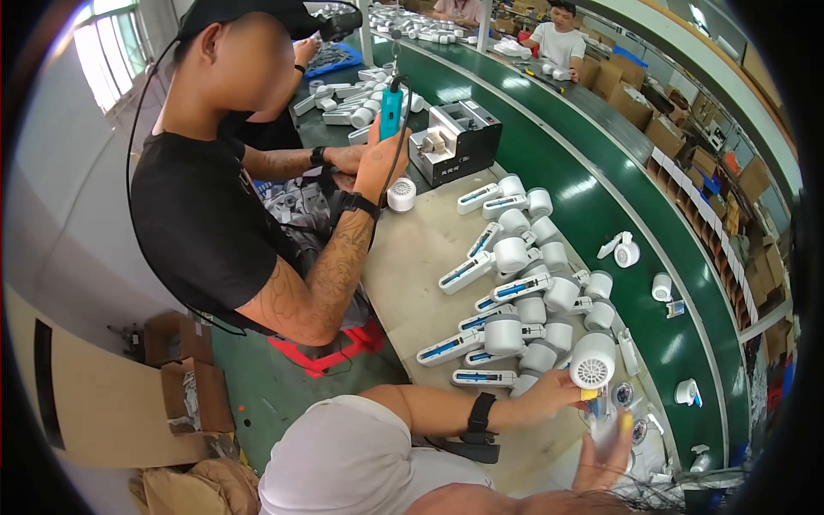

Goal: The person assembles handheld fans by picking up a fan head and a handle, fitting them together, and pressing the pieces to snap them into place before setting the finished product on a conveyor belt.

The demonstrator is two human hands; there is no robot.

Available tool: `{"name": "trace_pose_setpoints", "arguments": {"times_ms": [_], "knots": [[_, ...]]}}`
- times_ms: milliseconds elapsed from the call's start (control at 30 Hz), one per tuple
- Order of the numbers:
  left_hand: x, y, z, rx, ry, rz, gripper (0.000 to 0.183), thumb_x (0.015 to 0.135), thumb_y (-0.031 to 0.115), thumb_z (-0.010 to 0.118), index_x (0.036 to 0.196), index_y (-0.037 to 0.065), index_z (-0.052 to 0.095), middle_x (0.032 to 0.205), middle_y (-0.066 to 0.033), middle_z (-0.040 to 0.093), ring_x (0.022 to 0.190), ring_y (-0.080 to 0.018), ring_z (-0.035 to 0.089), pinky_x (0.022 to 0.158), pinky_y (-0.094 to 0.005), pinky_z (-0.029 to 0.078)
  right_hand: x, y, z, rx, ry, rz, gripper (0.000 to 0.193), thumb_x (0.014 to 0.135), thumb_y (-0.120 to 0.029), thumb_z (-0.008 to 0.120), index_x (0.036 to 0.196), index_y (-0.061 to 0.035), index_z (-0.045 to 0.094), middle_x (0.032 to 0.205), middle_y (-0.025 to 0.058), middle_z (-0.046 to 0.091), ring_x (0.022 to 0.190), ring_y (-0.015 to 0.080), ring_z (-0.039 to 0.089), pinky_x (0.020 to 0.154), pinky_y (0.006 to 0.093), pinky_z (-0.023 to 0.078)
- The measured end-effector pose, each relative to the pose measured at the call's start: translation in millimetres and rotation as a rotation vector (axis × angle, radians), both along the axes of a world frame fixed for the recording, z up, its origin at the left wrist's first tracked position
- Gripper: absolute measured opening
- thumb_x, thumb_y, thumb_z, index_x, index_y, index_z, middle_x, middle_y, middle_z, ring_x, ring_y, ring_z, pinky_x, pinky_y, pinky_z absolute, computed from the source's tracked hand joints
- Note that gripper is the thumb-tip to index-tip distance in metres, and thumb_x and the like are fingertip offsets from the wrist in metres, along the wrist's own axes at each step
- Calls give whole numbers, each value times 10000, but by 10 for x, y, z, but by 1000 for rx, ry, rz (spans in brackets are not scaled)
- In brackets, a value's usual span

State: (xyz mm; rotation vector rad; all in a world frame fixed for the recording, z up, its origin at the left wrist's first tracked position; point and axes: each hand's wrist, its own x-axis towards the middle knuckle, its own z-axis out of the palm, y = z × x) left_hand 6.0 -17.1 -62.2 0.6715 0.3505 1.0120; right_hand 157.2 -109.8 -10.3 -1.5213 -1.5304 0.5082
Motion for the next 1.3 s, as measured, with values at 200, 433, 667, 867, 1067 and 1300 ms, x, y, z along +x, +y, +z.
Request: {"name": "trace_pose_setpoints", "arguments": {"times_ms": [200, 433, 667, 867, 1067, 1300], "knots": [[-147, 3, 50, -30, 56, 39, 321, 833, 117, 587, 1133, 11, 543, 1094, -50, 582, 1004, -121, 542, 884, -256, 426, -434, 283, 57, 207, -557, 32, 614, 695, 9, 672, 1252, -5, 414, 1173, 192, 522, 1066, 361, 505, 897, 384, 409], [-52, -21, -17, -45, 55, 218, 295, 821, 136, 616, 1079, -1, 575, 1025, -44, 605, 950, -104, 550, 819, -237, 442, -647, 445, 90, 268, -576, 9, 554, 708, 0, 667, 1218, -10, 451, 1146, 187, 534, 1030, 364, 516, 862, 393, 421], [-71, 25, -37, 31, 40, 280, 276, 811, 105, 622, 1064, 0, 584, 999, -34, 619, 946, -89, 548, 836, -229, 433, -554, 544, -76, 289, -553, 58, 611, 667, 20, 675, 1225, -14, 429, 1166, 204, 520, 1058, 384, 502, 895, 423, 384], [-200, 15, 125, 83, 11, 236, 359, 812, 80, 617, 1148, 22, 506, 1051, -85, 608, 992, -166, 572, 862, -282, 449, -93, 337, -144, -361, 463, 79, 407, 817, -200, 587, 1116, 53, 474, 906, 102, 573, 816, 219, 564, 740, 323, 459], [-69, -127, 350, -18, -352, 54, 268, 818, 98, 610, 1067, 8, 565, 1024, -44, 614, 975, -126, 562, 866, -273, 438, -219, 84, -28, 176, -89, -9, 310, 839, -264, 531, 925, 34, 535, 694, 100, 531, 567, 196, 475, 525, 341, 392], [-303, 127, 187, 197, 17, 218, 278, 857, 157, 525, 1095, 12, 526, 1021, -92, 603, 923, -176, 582, 828, -309, 453, -340, 334, -128, -144, 350, 96, 252, 801, -231, 630, 878, -3, 552, 719, 35, 531, 674, 95, 470, 598, 245, 394]]}}
